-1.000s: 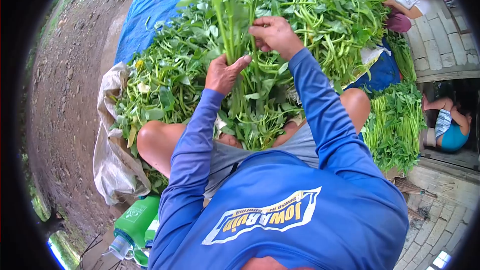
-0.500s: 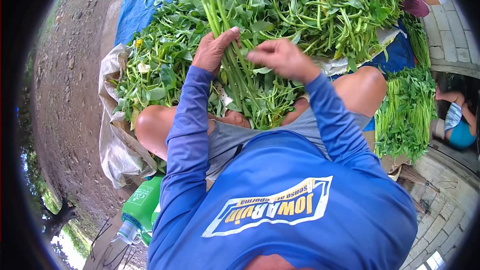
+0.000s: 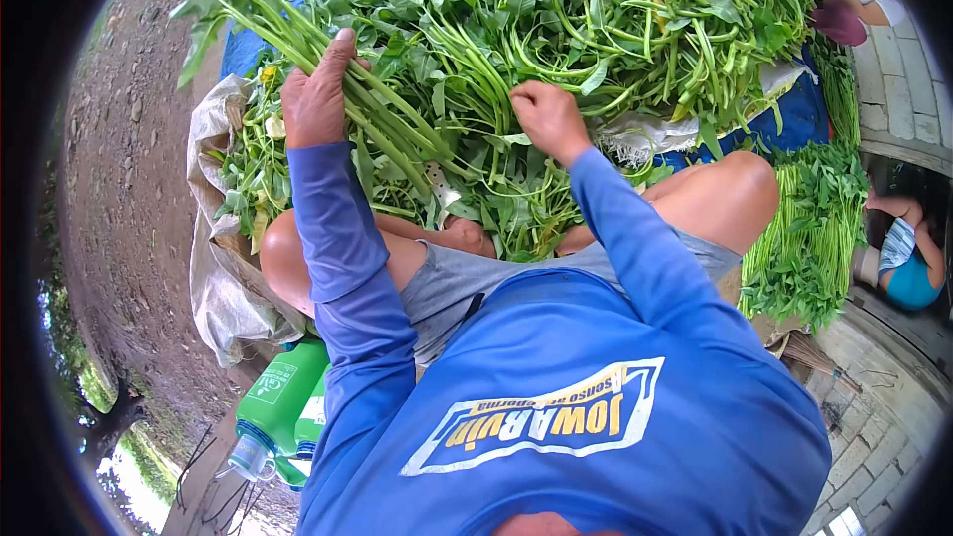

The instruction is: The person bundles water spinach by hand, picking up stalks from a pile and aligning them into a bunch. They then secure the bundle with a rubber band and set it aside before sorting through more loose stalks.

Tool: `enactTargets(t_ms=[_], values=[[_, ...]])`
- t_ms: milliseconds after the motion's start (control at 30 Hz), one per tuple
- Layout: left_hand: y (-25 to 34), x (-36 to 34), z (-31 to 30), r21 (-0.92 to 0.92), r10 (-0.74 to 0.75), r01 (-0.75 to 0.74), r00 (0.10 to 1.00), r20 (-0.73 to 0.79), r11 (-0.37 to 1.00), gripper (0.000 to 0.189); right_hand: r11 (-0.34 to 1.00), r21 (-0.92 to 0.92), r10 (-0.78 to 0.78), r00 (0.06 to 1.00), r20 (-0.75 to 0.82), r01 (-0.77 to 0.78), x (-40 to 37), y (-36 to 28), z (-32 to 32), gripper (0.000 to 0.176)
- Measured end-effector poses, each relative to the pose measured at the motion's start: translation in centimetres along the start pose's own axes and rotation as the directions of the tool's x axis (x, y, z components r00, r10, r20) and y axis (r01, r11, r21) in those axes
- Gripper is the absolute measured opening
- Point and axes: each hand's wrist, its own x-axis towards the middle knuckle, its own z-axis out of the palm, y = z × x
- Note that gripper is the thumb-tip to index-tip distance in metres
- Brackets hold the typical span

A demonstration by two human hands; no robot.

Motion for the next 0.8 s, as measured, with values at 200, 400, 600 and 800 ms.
enactTargets(t_ms=[200, 400, 600, 800], values=[[1.0, -0.9, 1.2, 0.006, -0.028, 0.028, 0.999, 0.042, 1.0, 0.031, 0.93, -0.332, 0.178, 0.983, 0.039, -0.155, 10.1, 0.4, 6.5, 0.027], [0.8, -0.5, 0.1, -0.019, -0.038, 0.04, 0.994, 0.105, 0.999, 0.03, 0.903, -0.429, 0.163, 0.926, 0.341, -0.001, 15.2, 1.2, 5.7, 0.021], [0.8, -0.2, -0.4, 0.026, -0.015, 0.012, 0.993, 0.115, 1.0, 0.032, 0.854, 0.364, 0.103, 0.806, 0.583, -0.372, 13.1, -4.1, -4.8, 0.022], [1.5, -0.9, 0.4, 0.028, 0.05, -0.054, 0.991, 0.126, 0.998, 0.032, 0.639, 0.694, 0.029, 0.912, 0.41, -0.332, 8.5, -9.3, -9.5, 0.022]])
